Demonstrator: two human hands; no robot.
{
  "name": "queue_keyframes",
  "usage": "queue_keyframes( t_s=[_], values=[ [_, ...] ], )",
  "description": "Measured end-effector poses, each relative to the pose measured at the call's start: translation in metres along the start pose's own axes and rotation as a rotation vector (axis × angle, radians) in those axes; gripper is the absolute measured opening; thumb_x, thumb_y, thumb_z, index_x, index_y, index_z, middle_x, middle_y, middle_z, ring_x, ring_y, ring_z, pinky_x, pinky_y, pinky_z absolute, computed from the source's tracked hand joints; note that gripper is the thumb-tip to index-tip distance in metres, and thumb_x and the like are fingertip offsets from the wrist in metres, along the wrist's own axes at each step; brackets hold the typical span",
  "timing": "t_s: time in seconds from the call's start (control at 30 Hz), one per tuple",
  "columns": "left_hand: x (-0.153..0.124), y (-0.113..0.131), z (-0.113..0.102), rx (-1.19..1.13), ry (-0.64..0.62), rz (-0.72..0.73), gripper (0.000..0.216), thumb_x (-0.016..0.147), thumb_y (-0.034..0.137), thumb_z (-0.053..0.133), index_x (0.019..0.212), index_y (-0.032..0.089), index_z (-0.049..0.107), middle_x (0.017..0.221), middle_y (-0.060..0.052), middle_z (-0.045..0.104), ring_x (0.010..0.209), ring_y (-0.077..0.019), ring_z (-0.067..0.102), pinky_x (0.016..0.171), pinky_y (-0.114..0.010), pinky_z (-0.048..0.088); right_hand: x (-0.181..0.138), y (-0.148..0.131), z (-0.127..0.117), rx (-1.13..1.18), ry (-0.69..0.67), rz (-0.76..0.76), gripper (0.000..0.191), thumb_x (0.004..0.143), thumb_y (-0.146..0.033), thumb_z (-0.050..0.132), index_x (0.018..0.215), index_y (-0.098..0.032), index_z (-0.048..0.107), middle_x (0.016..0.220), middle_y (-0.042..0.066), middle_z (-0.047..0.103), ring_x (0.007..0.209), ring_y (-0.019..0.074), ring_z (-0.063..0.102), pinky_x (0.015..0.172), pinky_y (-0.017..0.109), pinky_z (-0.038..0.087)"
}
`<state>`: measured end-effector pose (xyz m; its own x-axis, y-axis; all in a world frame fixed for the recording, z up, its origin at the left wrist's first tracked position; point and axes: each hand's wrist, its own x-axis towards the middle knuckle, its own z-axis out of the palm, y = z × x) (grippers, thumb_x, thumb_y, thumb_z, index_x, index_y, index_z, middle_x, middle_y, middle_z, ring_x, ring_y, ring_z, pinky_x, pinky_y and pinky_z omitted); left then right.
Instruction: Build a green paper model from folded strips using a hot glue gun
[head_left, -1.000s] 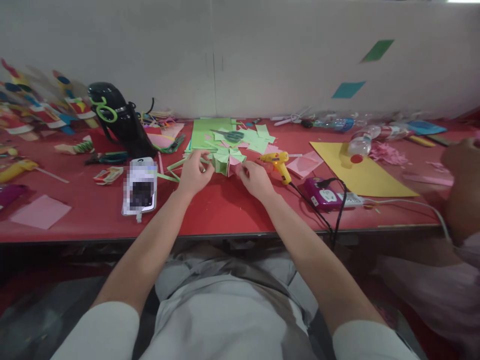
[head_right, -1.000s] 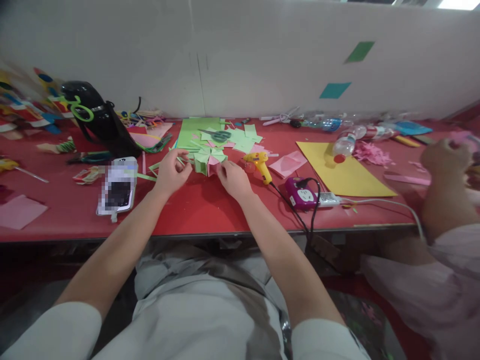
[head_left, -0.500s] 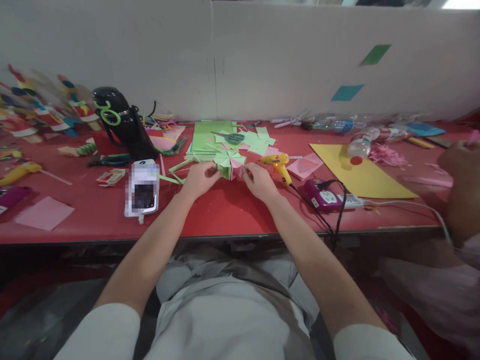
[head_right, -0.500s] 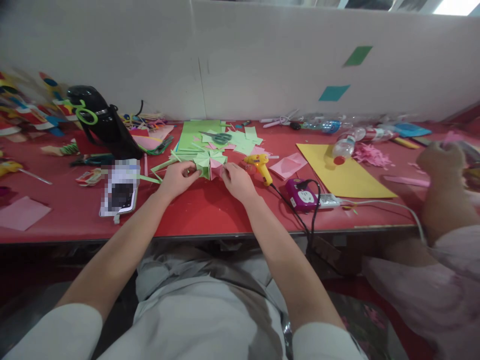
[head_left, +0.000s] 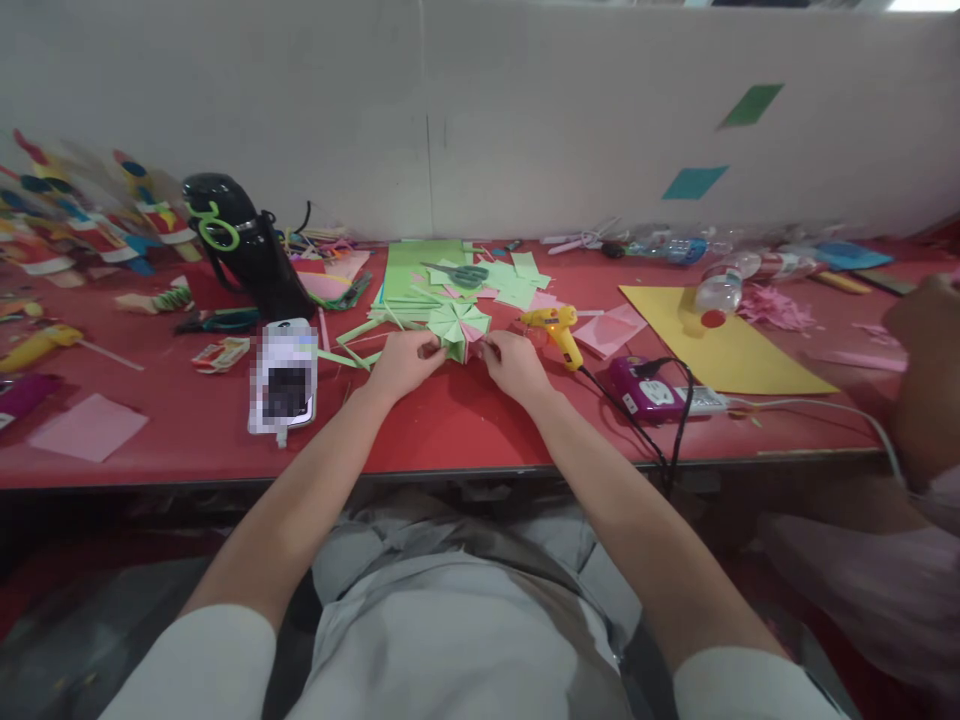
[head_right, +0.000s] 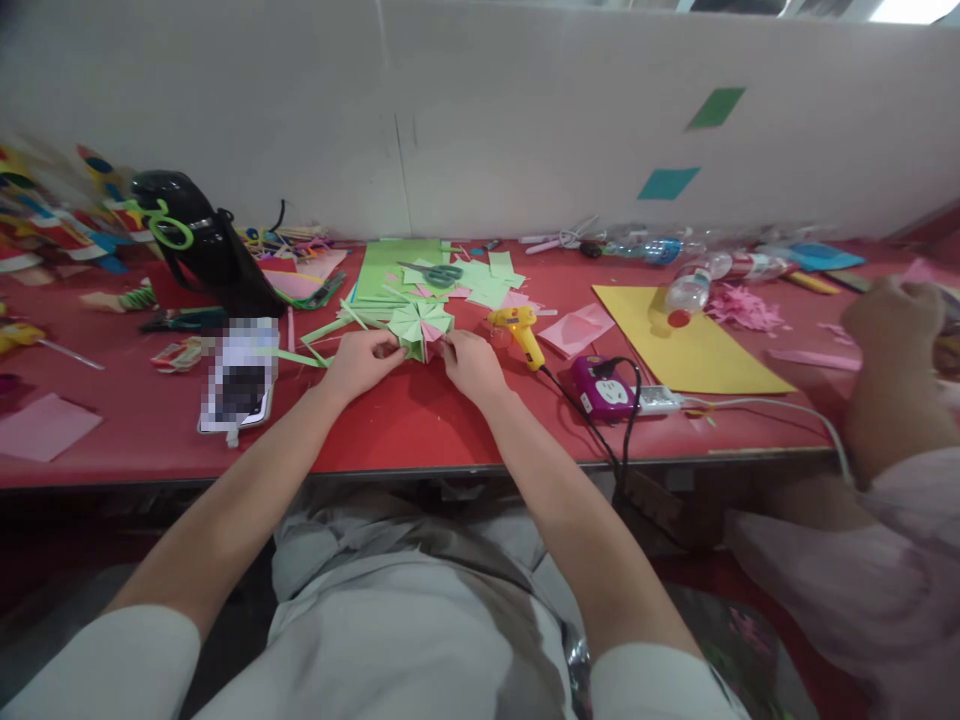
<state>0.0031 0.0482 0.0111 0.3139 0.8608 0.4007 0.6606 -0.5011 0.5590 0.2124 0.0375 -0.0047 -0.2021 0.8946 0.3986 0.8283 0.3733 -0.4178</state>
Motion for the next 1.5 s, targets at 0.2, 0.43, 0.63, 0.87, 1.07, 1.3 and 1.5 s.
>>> queue_keyframes(
  t_s=[0.2, 0.43, 0.63, 0.87, 1.07, 1.3, 1.5],
  values=[
    [-0.001, -0.002, 0.001, -0.012, -0.004, -0.018, 0.018, 0.078, 0.033, 0.064, 0.067, 0.019, 0.061, 0.060, 0.001, 0.061, 0.058, -0.0136, 0.053, 0.061, -0.026, 0.042, 0.000, 0.000, 0.000, 0.052, -0.003, -0.025, 0.023, 0.091, -0.020, 0.042, 0.076, -0.018, 0.060, 0.079, 0.008, 0.064, 0.077, 0.0202, 0.059, 0.071, 0.029, 0.039],
    [0.001, -0.004, 0.001, -0.027, 0.019, -0.056, 0.017, 0.078, 0.033, 0.064, 0.069, 0.019, 0.062, 0.064, -0.001, 0.064, 0.061, -0.0146, 0.055, 0.063, -0.027, 0.043, 0.000, 0.003, 0.000, 0.240, 0.055, 0.082, 0.026, 0.089, -0.036, 0.054, 0.069, -0.019, 0.058, 0.065, 0.002, 0.058, 0.062, 0.0159, 0.050, 0.064, 0.028, 0.038],
    [0.001, -0.006, 0.000, -0.034, 0.024, -0.056, 0.016, 0.079, 0.031, 0.063, 0.069, 0.018, 0.060, 0.068, -0.002, 0.066, 0.064, -0.0149, 0.056, 0.067, -0.028, 0.043, 0.001, 0.008, 0.004, 0.291, 0.054, 0.072, 0.026, 0.086, -0.041, 0.061, 0.074, -0.019, 0.061, 0.066, 0.001, 0.060, 0.061, 0.0146, 0.050, 0.063, 0.027, 0.038],
    [0.001, -0.005, 0.001, -0.047, 0.022, -0.057, 0.016, 0.078, 0.031, 0.063, 0.068, 0.019, 0.060, 0.068, -0.002, 0.066, 0.063, -0.0150, 0.055, 0.066, -0.028, 0.042, 0.002, 0.007, 0.008, 0.309, 0.088, 0.090, 0.029, 0.085, -0.035, 0.061, 0.063, -0.019, 0.051, 0.060, 0.000, 0.053, 0.057, 0.0127, 0.043, 0.060, 0.027, 0.034],
    [0.000, -0.005, 0.000, -0.055, 0.006, -0.065, 0.017, 0.079, 0.031, 0.065, 0.069, 0.018, 0.061, 0.068, -0.002, 0.065, 0.065, -0.0153, 0.057, 0.066, -0.028, 0.041, 0.002, 0.004, 0.007, 0.306, 0.089, 0.093, 0.029, 0.085, -0.033, 0.060, 0.061, -0.019, 0.050, 0.057, -0.001, 0.051, 0.055, 0.0120, 0.041, 0.058, 0.027, 0.032],
    [0.001, -0.006, 0.002, -0.049, 0.009, -0.052, 0.017, 0.079, 0.030, 0.065, 0.067, 0.018, 0.061, 0.066, -0.002, 0.065, 0.063, -0.0153, 0.056, 0.064, -0.028, 0.040, 0.001, 0.002, 0.007, 0.283, 0.088, 0.088, 0.027, 0.084, -0.029, 0.058, 0.060, -0.020, 0.047, 0.055, -0.001, 0.048, 0.054, 0.0117, 0.041, 0.057, 0.027, 0.032],
    [0.001, -0.006, 0.002, -0.051, -0.003, -0.030, 0.016, 0.079, 0.030, 0.064, 0.069, 0.017, 0.063, 0.066, -0.001, 0.063, 0.062, -0.0149, 0.055, 0.063, -0.028, 0.039, 0.003, 0.004, 0.010, 0.221, 0.050, 0.064, 0.025, 0.081, -0.029, 0.059, 0.062, -0.019, 0.048, 0.058, -0.001, 0.050, 0.057, 0.0127, 0.044, 0.059, 0.027, 0.031]
  ],
)
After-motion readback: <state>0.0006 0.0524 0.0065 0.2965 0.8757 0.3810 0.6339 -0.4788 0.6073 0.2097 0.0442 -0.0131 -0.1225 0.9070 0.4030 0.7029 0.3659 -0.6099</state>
